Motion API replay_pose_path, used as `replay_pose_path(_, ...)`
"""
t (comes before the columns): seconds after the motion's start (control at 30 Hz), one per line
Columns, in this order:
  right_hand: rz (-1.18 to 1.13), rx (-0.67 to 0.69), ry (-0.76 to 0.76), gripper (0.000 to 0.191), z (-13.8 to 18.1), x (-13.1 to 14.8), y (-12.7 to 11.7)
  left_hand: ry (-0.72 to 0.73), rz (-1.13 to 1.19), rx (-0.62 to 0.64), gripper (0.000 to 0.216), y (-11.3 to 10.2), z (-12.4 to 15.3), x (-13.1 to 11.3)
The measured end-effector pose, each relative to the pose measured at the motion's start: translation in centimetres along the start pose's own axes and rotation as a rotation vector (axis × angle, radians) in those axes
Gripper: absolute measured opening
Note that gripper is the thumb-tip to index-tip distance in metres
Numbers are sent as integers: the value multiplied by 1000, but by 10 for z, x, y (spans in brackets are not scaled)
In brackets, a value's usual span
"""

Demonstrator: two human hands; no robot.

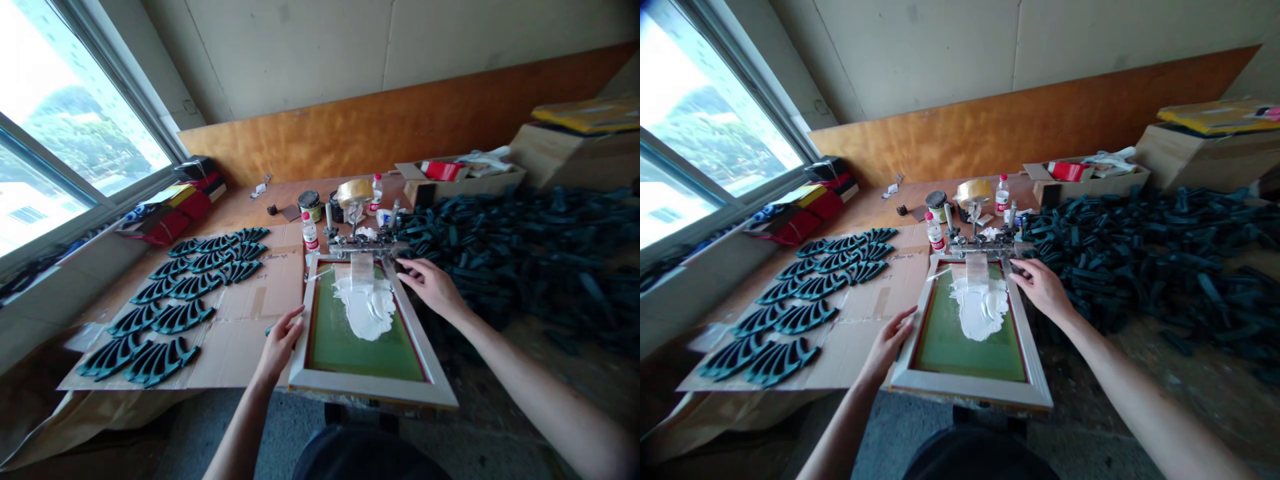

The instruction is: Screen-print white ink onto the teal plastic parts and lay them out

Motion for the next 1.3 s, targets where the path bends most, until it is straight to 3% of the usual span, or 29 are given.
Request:
replay_pose_path(0.07, 29, -9, -161, 56, -13, 39, 9, -36, -77, -12, 79, 3, -4, 40)
replay_pose_path(0.13, 134, 63, -257, 59, -20, 70, 34, -54, -163, -33, 82, 5, -11, 67)
replay_pose_path(0.23, 233, 269, -287, 33, -16, 89, 76, -52, -252, -38, 76, 6, -19, 84)
replay_pose_path(0.3, 238, 348, -289, 16, -2, 90, 88, -51, -275, -38, 71, 5, -21, 87)
replay_pose_path(0.37, 207, 361, -367, 12, 19, 93, 88, -54, -285, -37, 65, 3, -20, 88)
replay_pose_path(0.53, 77, 450, -710, 24, 75, 109, 70, -37, -283, -14, 58, 5, -19, 89)
replay_pose_path(0.63, 18, 497, -672, 21, 71, 108, 68, -33, -269, -9, 59, 6, -20, 90)
replay_pose_path(0.73, 3, 328, -579, 24, 62, 107, 62, -38, -208, -14, 63, 5, -20, 91)
replay_pose_path(0.8, 6, 217, -636, 30, 75, 112, 57, -52, -152, -8, 66, 6, -20, 92)
replay_pose_path(0.9, 0, 234, -735, 28, 93, 117, 58, -76, -98, -6, 71, 6, -19, 93)
replay_pose_path(1.0, -28, 305, -655, 19, 68, 114, 60, -88, -60, -2, 76, 6, -18, 87)
replay_pose_path(1.13, 24, 243, -425, 50, -10, 110, 53, -101, -26, 17, 83, 1, -12, 58)
replay_pose_path(1.23, 202, 122, -274, 57, -55, 90, 24, -88, 56, 3, 71, -3, -9, 15)
replay_pose_path(1.3, 200, 0, -184, 52, -67, 63, -6, -15, 124, -43, 61, -5, -12, -25)
Point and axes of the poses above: each hand's wrist, its own z-axis away from the middle knuckle, its own y-axis out of the palm, x = y × z, the point moved 10 cm from there along -z, towards the middle knuckle, and after that the axes turned 3 degrees about z, right-handed, at the moved point
